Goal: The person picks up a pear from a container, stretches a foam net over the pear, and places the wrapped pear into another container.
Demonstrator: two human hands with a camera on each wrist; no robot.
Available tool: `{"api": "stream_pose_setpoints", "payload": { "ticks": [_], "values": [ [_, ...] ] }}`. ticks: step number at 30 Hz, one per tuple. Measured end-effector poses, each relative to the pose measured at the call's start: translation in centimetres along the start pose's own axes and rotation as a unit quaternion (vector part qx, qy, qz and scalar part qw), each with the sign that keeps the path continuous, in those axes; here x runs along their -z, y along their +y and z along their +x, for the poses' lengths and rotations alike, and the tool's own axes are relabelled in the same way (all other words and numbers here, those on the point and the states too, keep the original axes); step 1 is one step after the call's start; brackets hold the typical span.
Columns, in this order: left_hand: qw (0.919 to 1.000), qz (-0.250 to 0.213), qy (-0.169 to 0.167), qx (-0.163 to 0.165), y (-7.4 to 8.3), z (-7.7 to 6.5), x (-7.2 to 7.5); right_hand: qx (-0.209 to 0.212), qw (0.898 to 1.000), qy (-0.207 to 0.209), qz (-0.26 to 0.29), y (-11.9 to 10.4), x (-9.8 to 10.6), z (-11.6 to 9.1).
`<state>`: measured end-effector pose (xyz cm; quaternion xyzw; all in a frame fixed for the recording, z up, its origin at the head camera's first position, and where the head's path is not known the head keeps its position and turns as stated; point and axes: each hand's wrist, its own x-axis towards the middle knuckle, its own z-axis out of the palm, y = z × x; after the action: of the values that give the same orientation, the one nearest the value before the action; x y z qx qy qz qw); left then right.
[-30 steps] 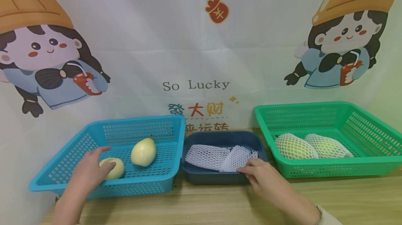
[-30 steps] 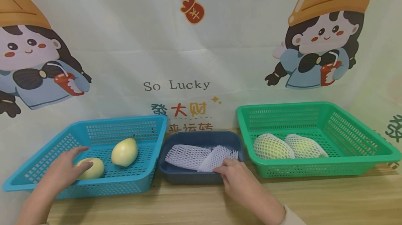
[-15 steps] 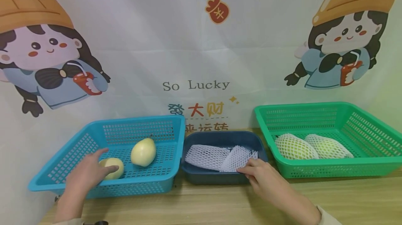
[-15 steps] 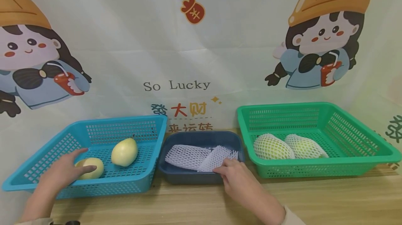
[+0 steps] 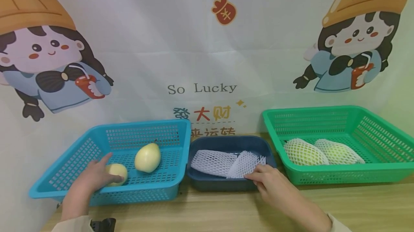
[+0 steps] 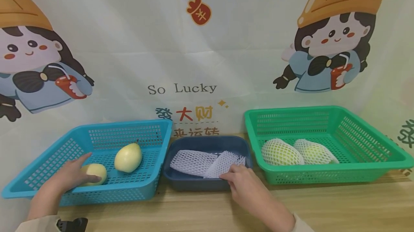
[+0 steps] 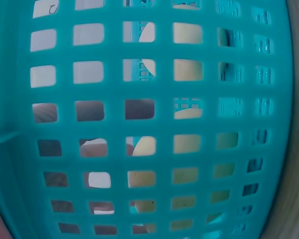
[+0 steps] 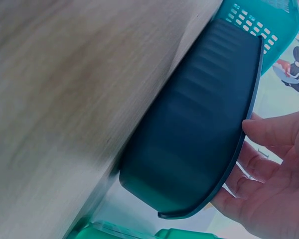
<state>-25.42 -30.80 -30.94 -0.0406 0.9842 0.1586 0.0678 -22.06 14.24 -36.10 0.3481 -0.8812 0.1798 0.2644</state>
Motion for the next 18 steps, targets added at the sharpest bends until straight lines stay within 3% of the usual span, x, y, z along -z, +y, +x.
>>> {"api": "stream_pose_setpoints", "payload": {
  "ticks": [5,11,18],
  "values": [
    [0.9995,-0.016,-0.022,-0.017,-0.01,0.18,-0.10,-0.003,1.000,0.001,-0.004,-0.04,0.07,-0.05],
    [0.9987,0.003,-0.035,-0.035,-0.14,0.50,-0.27,-0.004,1.000,0.000,0.002,0.01,-0.03,-0.10],
    [0.9990,-0.015,-0.037,-0.021,-0.02,0.44,-0.43,-0.004,1.000,-0.001,0.001,0.05,-0.05,-0.14]
  ]
}}
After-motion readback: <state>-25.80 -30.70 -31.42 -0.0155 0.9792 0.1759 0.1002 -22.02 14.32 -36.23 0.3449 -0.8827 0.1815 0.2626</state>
